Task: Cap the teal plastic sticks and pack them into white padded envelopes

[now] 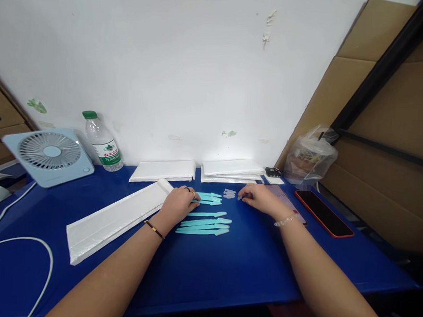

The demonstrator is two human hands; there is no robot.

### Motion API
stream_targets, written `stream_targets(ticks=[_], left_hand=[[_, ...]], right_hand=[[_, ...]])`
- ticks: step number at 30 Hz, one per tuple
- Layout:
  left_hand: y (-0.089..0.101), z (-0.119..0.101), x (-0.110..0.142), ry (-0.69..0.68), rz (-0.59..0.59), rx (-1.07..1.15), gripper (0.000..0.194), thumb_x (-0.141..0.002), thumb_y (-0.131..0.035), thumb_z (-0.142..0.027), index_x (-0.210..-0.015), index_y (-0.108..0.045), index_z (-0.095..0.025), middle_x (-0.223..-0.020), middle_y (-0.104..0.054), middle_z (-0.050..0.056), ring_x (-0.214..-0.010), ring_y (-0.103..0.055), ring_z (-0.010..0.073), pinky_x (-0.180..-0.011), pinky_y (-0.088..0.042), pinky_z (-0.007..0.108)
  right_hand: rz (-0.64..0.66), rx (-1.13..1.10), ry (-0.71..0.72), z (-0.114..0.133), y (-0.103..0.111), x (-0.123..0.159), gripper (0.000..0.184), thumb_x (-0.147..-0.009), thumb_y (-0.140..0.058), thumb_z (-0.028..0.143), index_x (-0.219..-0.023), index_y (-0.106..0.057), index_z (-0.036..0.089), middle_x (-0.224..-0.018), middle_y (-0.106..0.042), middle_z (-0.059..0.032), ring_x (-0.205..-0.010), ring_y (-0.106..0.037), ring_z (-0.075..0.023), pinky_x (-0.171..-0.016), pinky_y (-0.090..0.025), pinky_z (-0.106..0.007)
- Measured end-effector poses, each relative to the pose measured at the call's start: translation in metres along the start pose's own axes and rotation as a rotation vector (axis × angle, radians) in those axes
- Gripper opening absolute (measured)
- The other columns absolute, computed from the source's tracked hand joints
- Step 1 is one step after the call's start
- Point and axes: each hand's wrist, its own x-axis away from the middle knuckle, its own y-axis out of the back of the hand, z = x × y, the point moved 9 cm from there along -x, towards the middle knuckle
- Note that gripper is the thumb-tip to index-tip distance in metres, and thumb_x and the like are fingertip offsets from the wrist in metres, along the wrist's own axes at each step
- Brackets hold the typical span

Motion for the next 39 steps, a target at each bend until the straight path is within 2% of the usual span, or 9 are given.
stream_targets(ticks=[5, 11, 14, 17, 20, 23, 33, 39], left_hand=[[-0.004, -0.002, 0.0, 0.019, 0.034, 0.024, 0.016, -0.082, -0.054, -0.028, -0.079, -0.068, -0.02, -0.084, -0.066, 0.005, -0.082, -0.058, 0.0198, -0.069, -0.04, 0.028], [-0.003, -0.005, 0.0, 0.02, 0.044, 0.013, 0.016, -0.082, -0.054, -0.028, -0.077, -0.067, -0.02, -0.083, -0.067, 0.004, -0.078, -0.059, 0.0178, -0.069, -0.04, 0.026], [-0.003, -0.005, 0.0, 0.02, 0.045, 0.005, 0.016, -0.082, -0.054, -0.028, -0.078, -0.068, -0.02, -0.083, -0.067, 0.003, -0.077, -0.059, 0.0171, -0.068, -0.04, 0.025], [-0.003, -0.005, -0.001, 0.018, 0.035, 0.006, 0.015, -0.082, -0.055, -0.028, -0.078, -0.067, -0.021, -0.082, -0.067, 0.003, -0.076, -0.059, 0.0169, -0.066, -0.04, 0.025], [-0.003, -0.005, -0.001, 0.02, 0.03, 0.016, 0.014, -0.081, -0.056, -0.027, -0.077, -0.067, -0.02, -0.082, -0.067, 0.002, -0.074, -0.059, 0.0163, -0.065, -0.039, 0.025], [-0.004, -0.004, -0.001, 0.026, 0.033, 0.032, 0.013, -0.081, -0.056, -0.027, -0.077, -0.067, -0.02, -0.082, -0.067, 0.002, -0.073, -0.059, 0.0159, -0.064, -0.039, 0.025], [-0.014, -0.002, -0.002, 0.042, 0.055, 0.179, 0.014, -0.081, -0.055, -0.027, -0.078, -0.066, -0.02, -0.08, -0.066, 0.002, -0.072, -0.059, 0.0156, -0.063, -0.041, 0.024], [-0.02, -0.009, -0.001, 0.012, 0.106, 0.247, 0.013, -0.08, -0.055, -0.027, -0.078, -0.066, -0.02, -0.08, -0.066, 0.001, -0.071, -0.059, 0.015, -0.064, -0.043, 0.024]], right_hand=[[0.068, -0.006, -0.054, -0.001, -0.011, -0.001, 0.011, -0.077, -0.058, 0.021, -0.079, -0.068, 0.018, -0.073, -0.067, -0.0047, -0.064, -0.059, -0.0174, -0.059, -0.044, -0.027], [0.093, -0.122, -0.064, 0.007, -0.012, -0.001, 0.019, -0.082, -0.056, 0.031, -0.079, -0.07, 0.018, -0.082, -0.069, -0.0054, -0.071, -0.061, -0.0175, -0.062, -0.044, -0.026], [0.085, -0.173, -0.079, 0.008, -0.011, -0.001, 0.021, -0.08, -0.059, 0.035, -0.082, -0.07, 0.018, -0.081, -0.069, -0.0046, -0.071, -0.062, -0.0171, -0.063, -0.045, -0.026], [0.072, -0.177, -0.079, 0.006, -0.011, -0.001, 0.018, -0.076, -0.064, 0.032, -0.083, -0.071, 0.018, -0.082, -0.069, -0.0046, -0.071, -0.062, -0.0175, -0.063, -0.047, -0.026], [0.085, -0.211, -0.022, 0.009, -0.017, -0.002, 0.013, -0.075, -0.065, 0.028, -0.081, -0.072, 0.018, -0.081, -0.069, -0.004, -0.073, -0.064, -0.0168, -0.066, -0.048, -0.025], [0.083, -0.262, 0.047, 0.02, -0.024, -0.003, 0.015, -0.078, -0.065, 0.032, -0.079, -0.072, 0.019, -0.081, -0.067, -0.0037, -0.07, -0.063, -0.0151, -0.064, -0.048, -0.025], [-0.031, -0.244, 0.196, 0.05, -0.036, -0.011, 0.014, -0.081, -0.064, 0.031, -0.079, -0.072, 0.02, -0.078, -0.065, -0.0031, -0.065, -0.059, -0.0129, -0.06, -0.047, -0.025], [0.046, -0.275, 0.251, 0.059, -0.04, -0.006, 0.012, -0.082, -0.063, 0.028, -0.08, -0.073, 0.021, -0.075, -0.065, -0.0016, -0.066, -0.059, -0.013, -0.059, -0.046, -0.024]])
